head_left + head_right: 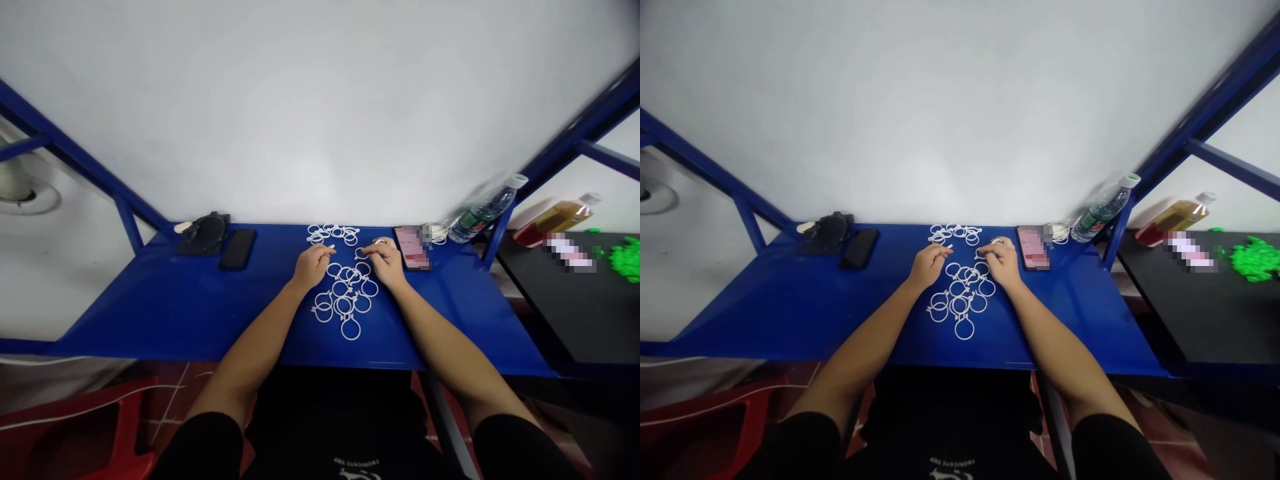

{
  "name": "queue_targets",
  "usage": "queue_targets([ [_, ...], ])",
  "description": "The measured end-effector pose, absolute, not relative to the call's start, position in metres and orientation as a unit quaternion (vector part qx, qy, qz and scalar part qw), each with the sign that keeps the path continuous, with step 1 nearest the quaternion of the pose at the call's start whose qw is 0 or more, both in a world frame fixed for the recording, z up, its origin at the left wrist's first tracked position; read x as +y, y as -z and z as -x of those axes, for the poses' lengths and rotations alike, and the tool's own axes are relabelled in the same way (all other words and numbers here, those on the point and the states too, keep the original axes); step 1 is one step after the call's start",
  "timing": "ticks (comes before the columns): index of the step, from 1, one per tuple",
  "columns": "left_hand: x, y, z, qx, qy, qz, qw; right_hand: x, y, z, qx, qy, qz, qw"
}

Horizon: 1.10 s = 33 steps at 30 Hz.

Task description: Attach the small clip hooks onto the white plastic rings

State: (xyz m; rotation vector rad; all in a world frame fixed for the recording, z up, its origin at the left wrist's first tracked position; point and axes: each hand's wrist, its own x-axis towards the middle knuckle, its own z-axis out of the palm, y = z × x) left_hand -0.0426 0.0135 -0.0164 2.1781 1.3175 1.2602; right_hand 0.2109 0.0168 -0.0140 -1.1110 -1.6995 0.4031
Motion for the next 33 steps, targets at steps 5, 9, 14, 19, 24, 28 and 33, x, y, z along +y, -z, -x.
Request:
queue_targets([
  [5, 0.014, 0.017, 0.044, 0.453, -0.438, -0.759, 0.165, 0.016, 0.011, -0.212, -0.718, -0.171, 0.443, 0.509],
  [9, 0.014, 0.018, 0.045, 0.442, -0.437, -0.765, 0.168, 0.015, 0.011, -0.212, -0.727, -0.180, 0.440, 0.496],
  [14, 0.009, 0.015, 0.042, 0.476, -0.416, -0.746, 0.210, 0.011, 0.013, -0.207, -0.753, -0.210, 0.415, 0.465],
  [19, 0.005, 0.010, 0.039, 0.484, -0.387, -0.759, 0.201, 0.008, 0.016, -0.199, -0.781, -0.206, 0.397, 0.435],
  [24, 0.006, 0.014, 0.039, 0.502, -0.379, -0.751, 0.201, 0.009, 0.012, -0.202, -0.758, -0.199, 0.426, 0.451],
  [28, 0.009, 0.018, 0.039, 0.514, -0.390, -0.738, 0.198, 0.011, 0.011, -0.207, -0.731, -0.210, 0.452, 0.467],
  [33, 0.009, 0.014, 0.040, 0.523, -0.374, -0.738, 0.207, 0.012, 0.015, -0.212, -0.706, -0.260, 0.484, 0.447],
])
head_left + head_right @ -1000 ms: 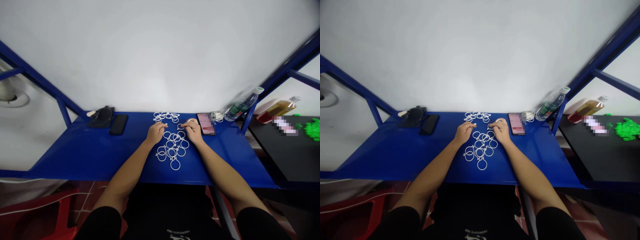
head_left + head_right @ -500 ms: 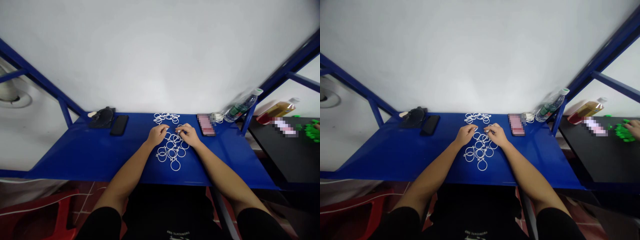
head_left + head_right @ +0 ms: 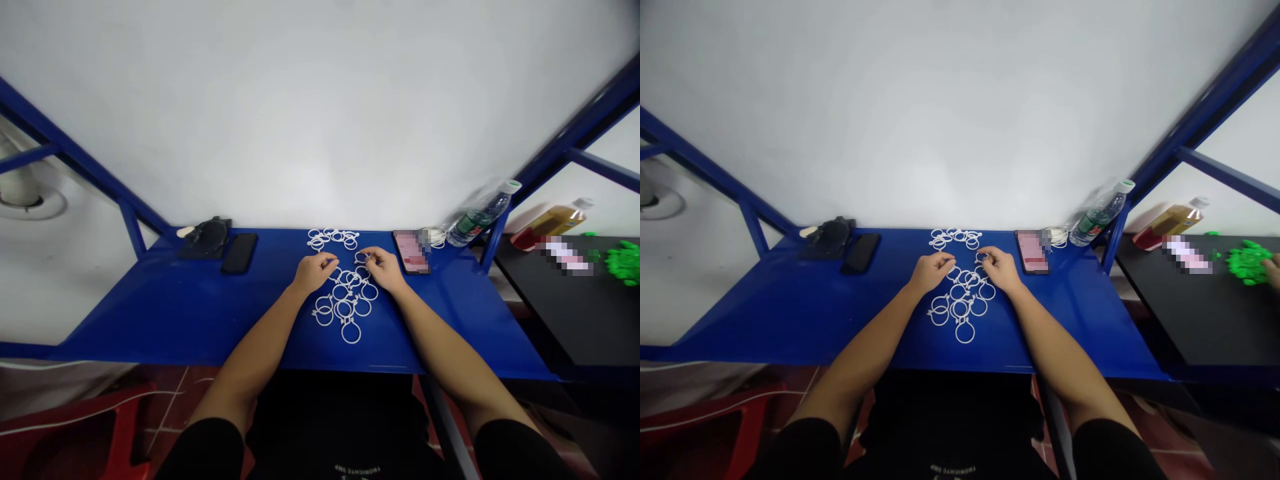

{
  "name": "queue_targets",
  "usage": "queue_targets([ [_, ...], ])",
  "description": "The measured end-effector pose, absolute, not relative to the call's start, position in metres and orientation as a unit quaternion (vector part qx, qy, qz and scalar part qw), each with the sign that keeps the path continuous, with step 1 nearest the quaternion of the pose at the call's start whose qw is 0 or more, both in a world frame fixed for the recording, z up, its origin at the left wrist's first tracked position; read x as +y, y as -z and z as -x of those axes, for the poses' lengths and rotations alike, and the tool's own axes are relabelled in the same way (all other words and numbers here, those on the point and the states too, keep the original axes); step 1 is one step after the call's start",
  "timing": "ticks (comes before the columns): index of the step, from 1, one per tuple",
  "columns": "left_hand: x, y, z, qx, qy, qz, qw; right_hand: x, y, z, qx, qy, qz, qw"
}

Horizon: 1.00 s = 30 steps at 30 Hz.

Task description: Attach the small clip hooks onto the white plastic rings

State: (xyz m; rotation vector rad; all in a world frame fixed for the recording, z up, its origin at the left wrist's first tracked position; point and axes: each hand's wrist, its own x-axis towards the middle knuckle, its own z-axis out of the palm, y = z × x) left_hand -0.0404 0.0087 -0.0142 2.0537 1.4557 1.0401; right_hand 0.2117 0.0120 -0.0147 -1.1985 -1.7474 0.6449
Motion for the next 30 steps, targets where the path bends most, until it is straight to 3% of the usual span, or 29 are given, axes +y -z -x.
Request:
queue_targets([
  [7, 0.009, 0.011, 0.044, 0.534, -0.338, -0.731, 0.258, 0.018, 0.012, -0.222, -0.703, -0.250, 0.494, 0.447],
  [14, 0.013, 0.009, 0.047, 0.537, -0.317, -0.762, 0.177, 0.023, 0.016, -0.231, -0.753, -0.256, 0.475, 0.376],
  [20, 0.016, 0.010, 0.055, 0.536, -0.341, -0.711, 0.300, 0.028, 0.020, -0.235, -0.771, -0.246, 0.483, 0.334],
  [26, 0.028, 0.022, 0.058, 0.580, -0.372, -0.711, 0.144, 0.031, 0.020, -0.238, -0.791, -0.211, 0.480, 0.316],
  [30, 0.034, 0.028, 0.059, 0.622, -0.342, -0.696, 0.111, 0.029, 0.018, -0.237, -0.768, -0.238, 0.507, 0.309],
])
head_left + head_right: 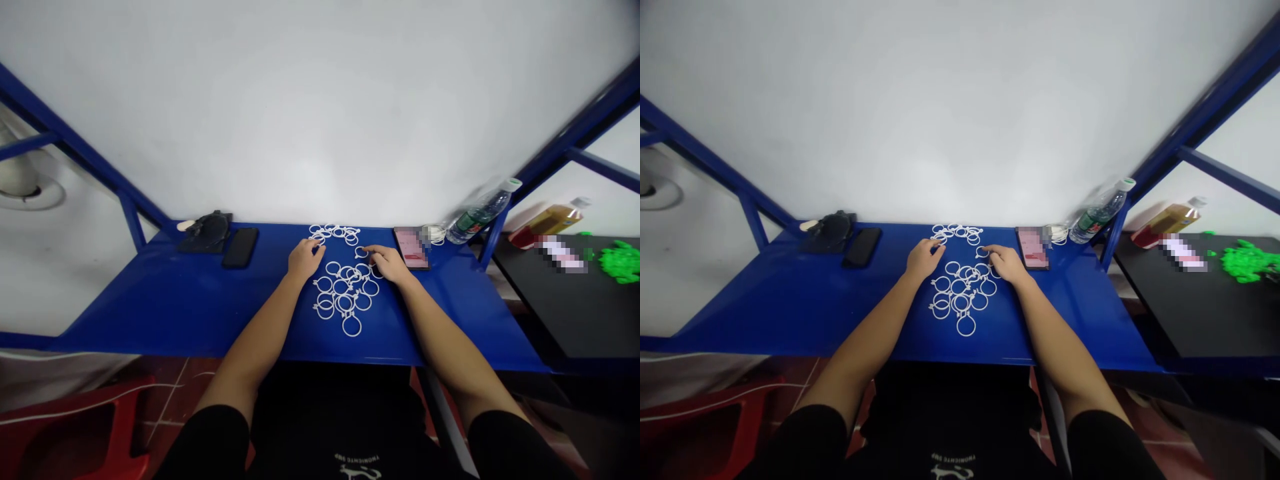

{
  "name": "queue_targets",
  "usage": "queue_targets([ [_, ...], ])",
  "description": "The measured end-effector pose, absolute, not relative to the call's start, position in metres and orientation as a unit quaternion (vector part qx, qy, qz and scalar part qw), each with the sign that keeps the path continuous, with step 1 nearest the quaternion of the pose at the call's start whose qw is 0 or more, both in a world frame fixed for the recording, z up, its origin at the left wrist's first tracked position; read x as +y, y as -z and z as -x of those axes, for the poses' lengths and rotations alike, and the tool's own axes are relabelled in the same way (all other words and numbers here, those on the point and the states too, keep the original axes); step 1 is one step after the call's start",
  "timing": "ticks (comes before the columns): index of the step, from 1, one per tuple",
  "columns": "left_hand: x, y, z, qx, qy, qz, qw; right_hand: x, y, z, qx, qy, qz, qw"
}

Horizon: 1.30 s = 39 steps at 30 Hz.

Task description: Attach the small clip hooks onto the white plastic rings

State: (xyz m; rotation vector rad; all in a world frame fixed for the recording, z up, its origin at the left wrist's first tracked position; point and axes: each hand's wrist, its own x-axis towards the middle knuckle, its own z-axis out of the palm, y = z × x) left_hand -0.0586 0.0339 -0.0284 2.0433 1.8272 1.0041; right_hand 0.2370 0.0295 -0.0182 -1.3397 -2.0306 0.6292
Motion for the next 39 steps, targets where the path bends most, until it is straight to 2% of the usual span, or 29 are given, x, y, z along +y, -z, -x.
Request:
queue_targets([
  [4, 0.037, 0.032, 0.057, 0.641, -0.286, -0.709, 0.065, 0.028, 0.018, -0.233, -0.768, -0.194, 0.546, 0.272],
  [8, 0.039, 0.035, 0.057, 0.641, -0.279, -0.712, 0.066, 0.027, 0.019, -0.229, -0.797, -0.152, 0.537, 0.230],
  [15, 0.034, 0.028, 0.055, 0.593, -0.356, -0.711, 0.125, 0.029, 0.025, -0.231, -0.793, -0.134, 0.528, 0.275],
  [19, 0.028, 0.023, 0.049, 0.567, -0.386, -0.706, 0.179, 0.030, 0.023, -0.229, -0.817, -0.167, 0.453, 0.316],
  [22, 0.026, 0.023, 0.047, 0.552, -0.388, -0.711, 0.197, 0.030, 0.022, -0.227, -0.839, -0.189, 0.420, 0.290],
  [26, 0.027, 0.024, 0.046, 0.544, -0.407, -0.710, 0.185, 0.029, 0.023, -0.225, -0.837, -0.172, 0.450, 0.258],
  [34, 0.026, 0.023, 0.046, 0.550, -0.448, -0.677, 0.196, 0.028, 0.024, -0.225, -0.784, -0.166, 0.457, 0.385],
  [39, 0.024, 0.021, 0.046, 0.536, -0.448, -0.691, 0.184, 0.026, 0.026, -0.223, -0.736, -0.228, 0.480, 0.420],
])
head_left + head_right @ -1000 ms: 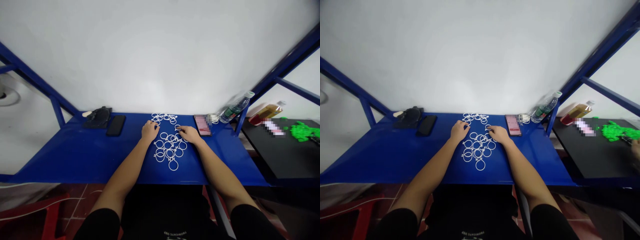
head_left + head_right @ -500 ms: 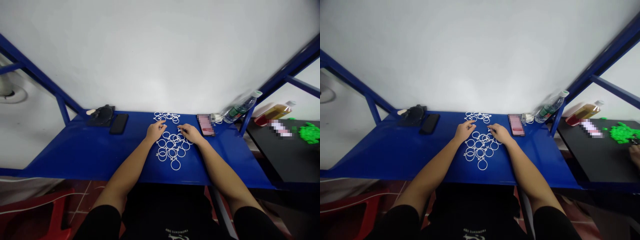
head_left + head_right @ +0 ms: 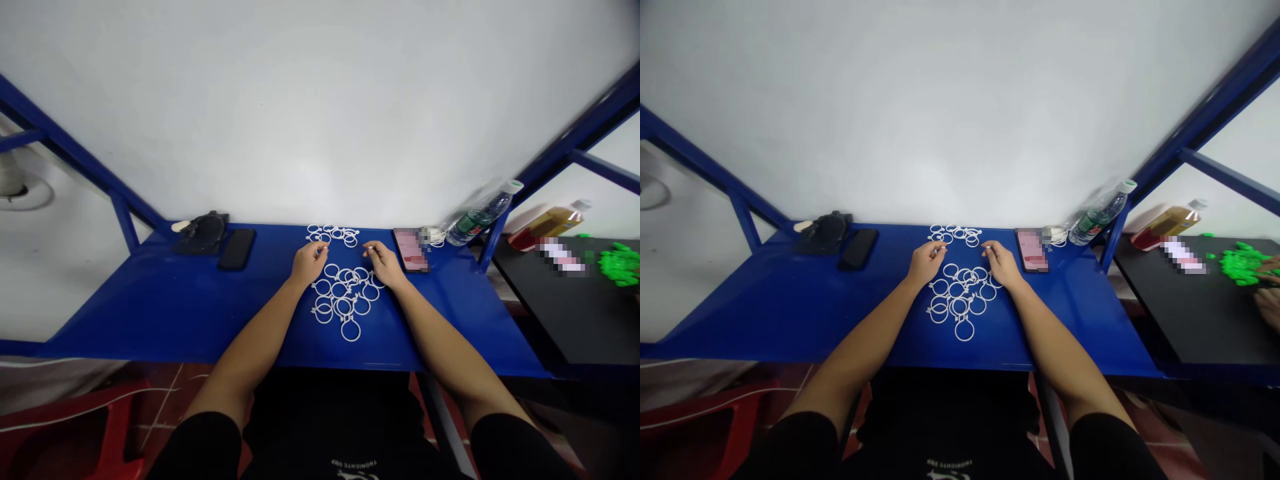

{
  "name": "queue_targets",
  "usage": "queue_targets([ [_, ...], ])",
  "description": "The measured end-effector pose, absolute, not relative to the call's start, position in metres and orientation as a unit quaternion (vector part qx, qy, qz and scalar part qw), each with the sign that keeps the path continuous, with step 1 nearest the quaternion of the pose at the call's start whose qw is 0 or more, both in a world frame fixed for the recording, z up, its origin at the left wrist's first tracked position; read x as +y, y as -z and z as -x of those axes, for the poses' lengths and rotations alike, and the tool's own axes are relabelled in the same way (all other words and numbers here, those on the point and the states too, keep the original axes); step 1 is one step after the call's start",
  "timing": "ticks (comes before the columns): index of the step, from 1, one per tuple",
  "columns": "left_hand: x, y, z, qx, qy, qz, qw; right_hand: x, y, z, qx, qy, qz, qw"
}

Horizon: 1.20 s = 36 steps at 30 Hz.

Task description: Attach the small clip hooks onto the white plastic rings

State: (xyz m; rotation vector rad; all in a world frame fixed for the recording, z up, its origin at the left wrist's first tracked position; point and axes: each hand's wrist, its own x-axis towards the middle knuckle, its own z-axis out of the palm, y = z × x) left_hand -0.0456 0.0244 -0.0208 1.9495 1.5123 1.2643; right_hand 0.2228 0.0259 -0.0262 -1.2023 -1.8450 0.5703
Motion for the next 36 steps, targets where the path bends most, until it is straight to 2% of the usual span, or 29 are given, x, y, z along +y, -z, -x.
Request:
queue_targets([
  [12, 0.023, 0.021, 0.045, 0.497, -0.474, -0.705, 0.180, 0.023, 0.022, -0.221, -0.693, -0.256, 0.490, 0.462],
  [36, 0.025, 0.019, 0.048, 0.481, -0.471, -0.719, 0.175, 0.025, 0.020, -0.227, -0.681, -0.247, 0.495, 0.479],
])
